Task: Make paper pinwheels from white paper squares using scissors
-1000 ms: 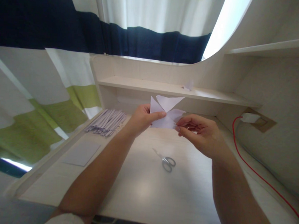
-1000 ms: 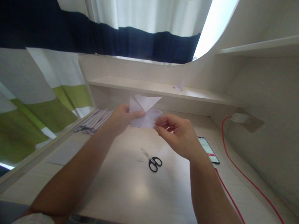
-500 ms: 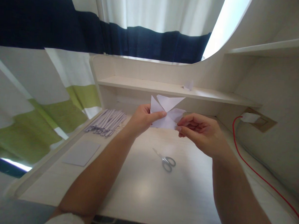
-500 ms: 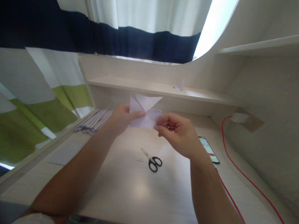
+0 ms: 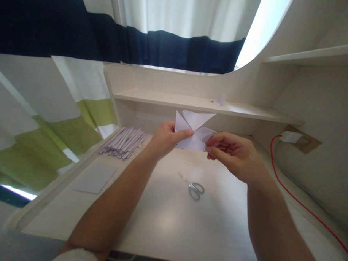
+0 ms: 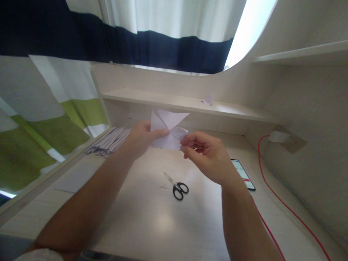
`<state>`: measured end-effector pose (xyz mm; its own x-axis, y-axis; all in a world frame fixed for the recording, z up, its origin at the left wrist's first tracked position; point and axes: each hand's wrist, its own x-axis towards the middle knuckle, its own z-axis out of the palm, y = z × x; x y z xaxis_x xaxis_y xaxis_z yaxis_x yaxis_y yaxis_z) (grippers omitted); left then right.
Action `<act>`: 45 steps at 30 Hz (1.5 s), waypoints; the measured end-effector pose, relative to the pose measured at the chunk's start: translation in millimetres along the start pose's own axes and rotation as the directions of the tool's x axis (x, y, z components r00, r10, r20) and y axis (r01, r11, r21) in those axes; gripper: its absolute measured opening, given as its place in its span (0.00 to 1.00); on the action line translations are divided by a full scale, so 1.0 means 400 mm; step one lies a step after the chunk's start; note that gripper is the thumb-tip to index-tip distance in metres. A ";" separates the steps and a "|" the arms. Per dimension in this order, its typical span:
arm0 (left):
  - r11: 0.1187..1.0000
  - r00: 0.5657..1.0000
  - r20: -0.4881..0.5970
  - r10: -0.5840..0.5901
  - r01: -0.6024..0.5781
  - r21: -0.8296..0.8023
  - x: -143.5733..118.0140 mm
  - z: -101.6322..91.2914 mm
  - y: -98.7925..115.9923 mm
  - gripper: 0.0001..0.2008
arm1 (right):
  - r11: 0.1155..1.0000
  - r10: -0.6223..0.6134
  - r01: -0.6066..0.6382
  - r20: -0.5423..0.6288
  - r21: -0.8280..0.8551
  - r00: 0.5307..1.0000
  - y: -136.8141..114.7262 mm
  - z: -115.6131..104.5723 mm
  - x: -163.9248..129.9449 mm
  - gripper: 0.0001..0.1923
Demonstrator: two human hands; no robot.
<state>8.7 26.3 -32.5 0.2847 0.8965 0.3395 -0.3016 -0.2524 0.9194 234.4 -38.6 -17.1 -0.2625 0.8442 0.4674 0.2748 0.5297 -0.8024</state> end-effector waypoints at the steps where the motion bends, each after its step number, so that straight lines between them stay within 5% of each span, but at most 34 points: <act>1: 1.000 1.000 0.000 0.005 -0.005 0.002 0.000 0.001 0.000 0.14 | 0.999 -0.009 0.009 0.003 -0.030 1.000 0.003 -0.001 0.000 0.04; 12: 1.000 1.000 -0.014 0.016 -0.015 0.016 -0.001 0.006 0.007 0.13 | 0.979 -0.012 0.019 0.035 -0.205 0.999 0.001 -0.007 -0.001 0.03; 45: 0.999 0.999 -0.001 -0.039 0.039 -0.012 -0.002 0.009 0.006 0.15 | 0.998 0.056 -0.056 0.001 -0.019 0.998 -0.003 0.004 0.001 0.06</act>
<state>10.9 23.8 -29.9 0.2957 0.9059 0.3032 -0.3010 -0.2129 0.9295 232.6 -38.8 -16.6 -0.2474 0.8725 0.4213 0.3065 0.4830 -0.8203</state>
